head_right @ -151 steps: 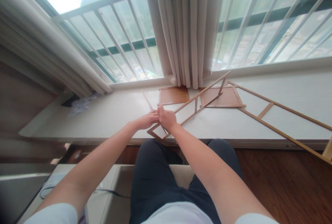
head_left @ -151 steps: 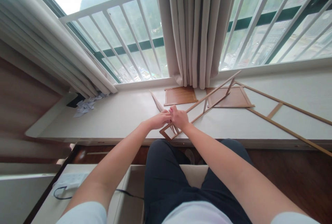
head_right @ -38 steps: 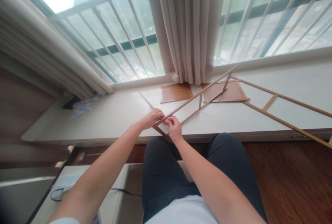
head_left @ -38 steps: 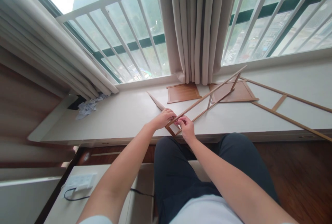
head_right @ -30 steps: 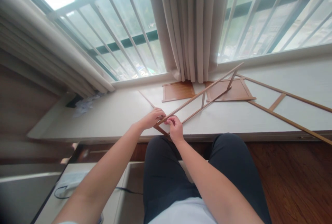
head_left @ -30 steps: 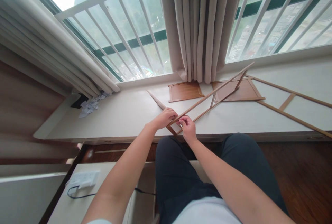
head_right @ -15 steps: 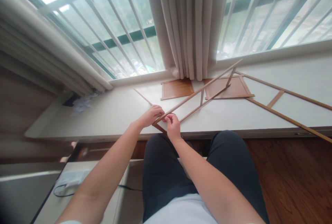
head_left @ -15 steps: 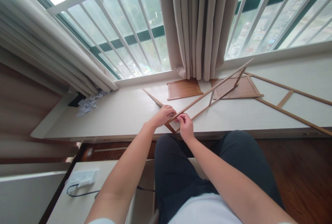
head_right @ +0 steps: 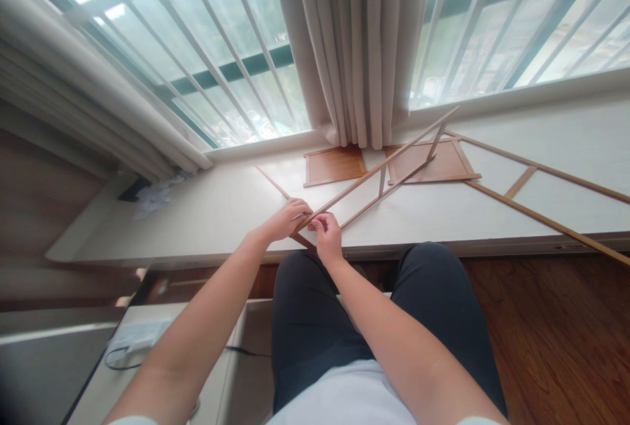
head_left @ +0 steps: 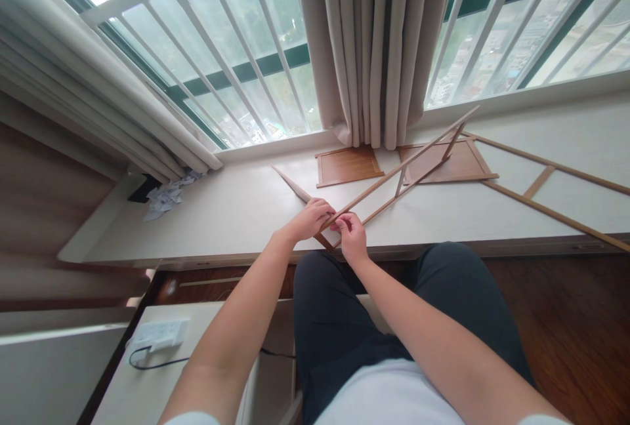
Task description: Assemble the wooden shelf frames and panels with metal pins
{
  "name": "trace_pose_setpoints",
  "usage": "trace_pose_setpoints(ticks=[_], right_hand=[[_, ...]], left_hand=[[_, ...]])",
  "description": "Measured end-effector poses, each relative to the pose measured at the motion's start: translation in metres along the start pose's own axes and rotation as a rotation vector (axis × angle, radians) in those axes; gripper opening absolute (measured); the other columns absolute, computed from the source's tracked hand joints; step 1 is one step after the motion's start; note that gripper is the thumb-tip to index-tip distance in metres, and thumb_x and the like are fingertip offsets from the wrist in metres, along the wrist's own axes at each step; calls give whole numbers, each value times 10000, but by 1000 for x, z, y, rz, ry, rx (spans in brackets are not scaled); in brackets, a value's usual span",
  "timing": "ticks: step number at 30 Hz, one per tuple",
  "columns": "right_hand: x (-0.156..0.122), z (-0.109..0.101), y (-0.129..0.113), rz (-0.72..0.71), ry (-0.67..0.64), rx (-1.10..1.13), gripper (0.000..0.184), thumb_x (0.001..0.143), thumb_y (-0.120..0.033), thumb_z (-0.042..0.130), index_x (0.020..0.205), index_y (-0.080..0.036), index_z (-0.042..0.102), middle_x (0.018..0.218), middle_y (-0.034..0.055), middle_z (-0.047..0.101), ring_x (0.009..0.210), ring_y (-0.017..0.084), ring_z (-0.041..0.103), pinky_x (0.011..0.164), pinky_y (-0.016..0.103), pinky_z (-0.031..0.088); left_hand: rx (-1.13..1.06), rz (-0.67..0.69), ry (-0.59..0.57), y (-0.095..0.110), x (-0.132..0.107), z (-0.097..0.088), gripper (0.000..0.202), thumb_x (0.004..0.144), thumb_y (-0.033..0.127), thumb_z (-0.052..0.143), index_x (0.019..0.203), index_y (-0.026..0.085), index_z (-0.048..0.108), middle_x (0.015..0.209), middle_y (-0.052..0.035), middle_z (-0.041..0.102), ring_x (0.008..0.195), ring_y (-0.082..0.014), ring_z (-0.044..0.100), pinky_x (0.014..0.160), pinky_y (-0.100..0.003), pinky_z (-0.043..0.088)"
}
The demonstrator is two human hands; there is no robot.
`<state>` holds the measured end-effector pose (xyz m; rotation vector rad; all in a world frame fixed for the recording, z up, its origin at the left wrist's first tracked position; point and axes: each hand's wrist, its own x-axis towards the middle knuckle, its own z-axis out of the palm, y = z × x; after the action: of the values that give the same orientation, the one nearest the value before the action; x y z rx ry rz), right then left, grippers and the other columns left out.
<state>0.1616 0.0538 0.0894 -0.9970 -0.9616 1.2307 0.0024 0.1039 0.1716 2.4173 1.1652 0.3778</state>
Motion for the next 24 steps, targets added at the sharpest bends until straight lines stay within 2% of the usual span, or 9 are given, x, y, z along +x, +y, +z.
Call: trace_pose_setpoints(ticks=[3,8,12,18,21,24], right_hand=[[-1,1,-3,3,12,-16,313,923,-563,635,915,-253,588,826,37,697,772,239,705,813,406,590],[-2,2,-5,42,9,1,319,904,-566,628,896,-252,575,811,27,673,727,216,676,731,381,601],[-3,-1,-6,55,-5,-1,316,897,-555,633,887,-243,583,837,32,653,747,202,659,644,338,601],[-3,-6,-6,34,-28,-73,316,900,-550,641,896,-237,594,837,29,636,770,205,649,598,315,590],[-2,-10,-4,-3,-36,-151,307,921,-543,623,903,-239,586,846,27,622,754,202,627,606,320,575],[0,-14,-4,-93,-45,-268,278,953,-514,591,897,-241,584,906,43,615,802,207,609,678,332,566]], left_hand=[[-2,-28,-1,7,-2,-2,291,1013,273,415,1068,187,688,1092,-108,653,1146,-262,521,1102,-445,427],[30,-15,27,16,-4,2,272,995,396,505,1036,185,673,1074,-105,643,1136,-284,495,1096,-457,419],[76,-1,22,17,-3,5,264,1006,393,486,969,192,652,1018,-97,625,1100,-276,494,1087,-450,415],[154,18,-41,18,1,4,209,984,358,500,910,203,621,991,-92,581,1055,-287,470,1069,-477,418],[188,17,-56,18,2,5,141,952,304,522,896,208,609,989,-92,566,1052,-294,462,1066,-483,419],[202,14,-63,16,3,7,115,940,283,525,893,211,602,992,-92,562,1044,-294,463,1068,-486,416]])
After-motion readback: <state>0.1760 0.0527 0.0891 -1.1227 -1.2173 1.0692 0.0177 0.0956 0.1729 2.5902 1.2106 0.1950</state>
